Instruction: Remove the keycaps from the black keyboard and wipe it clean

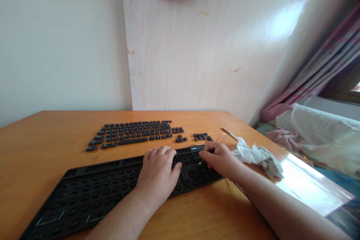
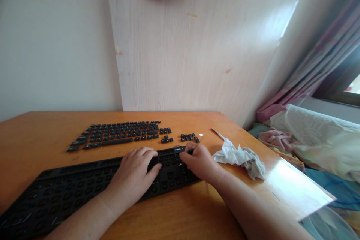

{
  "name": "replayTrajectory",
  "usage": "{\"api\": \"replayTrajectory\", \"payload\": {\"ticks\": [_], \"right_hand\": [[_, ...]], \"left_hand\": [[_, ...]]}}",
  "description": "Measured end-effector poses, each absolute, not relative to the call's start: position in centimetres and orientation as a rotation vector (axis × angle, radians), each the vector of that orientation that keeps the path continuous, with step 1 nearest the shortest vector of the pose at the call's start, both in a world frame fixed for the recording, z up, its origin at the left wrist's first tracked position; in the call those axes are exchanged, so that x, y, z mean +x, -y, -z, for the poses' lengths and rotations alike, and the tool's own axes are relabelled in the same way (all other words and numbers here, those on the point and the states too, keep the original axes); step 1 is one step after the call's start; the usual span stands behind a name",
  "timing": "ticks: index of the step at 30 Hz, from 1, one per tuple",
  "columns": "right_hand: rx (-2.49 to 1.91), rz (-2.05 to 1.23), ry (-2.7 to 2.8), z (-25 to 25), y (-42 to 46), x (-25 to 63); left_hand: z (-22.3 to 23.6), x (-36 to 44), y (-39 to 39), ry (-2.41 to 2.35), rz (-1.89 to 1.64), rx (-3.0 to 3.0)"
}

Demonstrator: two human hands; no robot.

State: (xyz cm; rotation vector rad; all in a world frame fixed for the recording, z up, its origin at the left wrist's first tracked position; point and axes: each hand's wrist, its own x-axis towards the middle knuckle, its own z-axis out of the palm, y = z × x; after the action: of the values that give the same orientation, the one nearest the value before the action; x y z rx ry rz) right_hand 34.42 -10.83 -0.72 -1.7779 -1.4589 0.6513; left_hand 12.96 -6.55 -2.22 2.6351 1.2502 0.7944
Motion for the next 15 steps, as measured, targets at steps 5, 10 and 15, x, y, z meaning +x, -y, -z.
{"api": "replayTrajectory", "payload": {"ticks": [5,10,15], "right_hand": [[-1.717,-0.752,1.380,1.0,10.7,35.1],[-1.569,-0.807,1.189,0.3,10.5,36.0],[-1.470,-0.722,1.097,-0.5,10.4,36.4]], "left_hand": [[2.1,13.0,6.5,-1.251,-0.783,2.639],[2.2,12.9,6.4,-1.259,-0.767,2.651],[1.8,12.9,6.5,-1.278,-0.717,2.631]]}}
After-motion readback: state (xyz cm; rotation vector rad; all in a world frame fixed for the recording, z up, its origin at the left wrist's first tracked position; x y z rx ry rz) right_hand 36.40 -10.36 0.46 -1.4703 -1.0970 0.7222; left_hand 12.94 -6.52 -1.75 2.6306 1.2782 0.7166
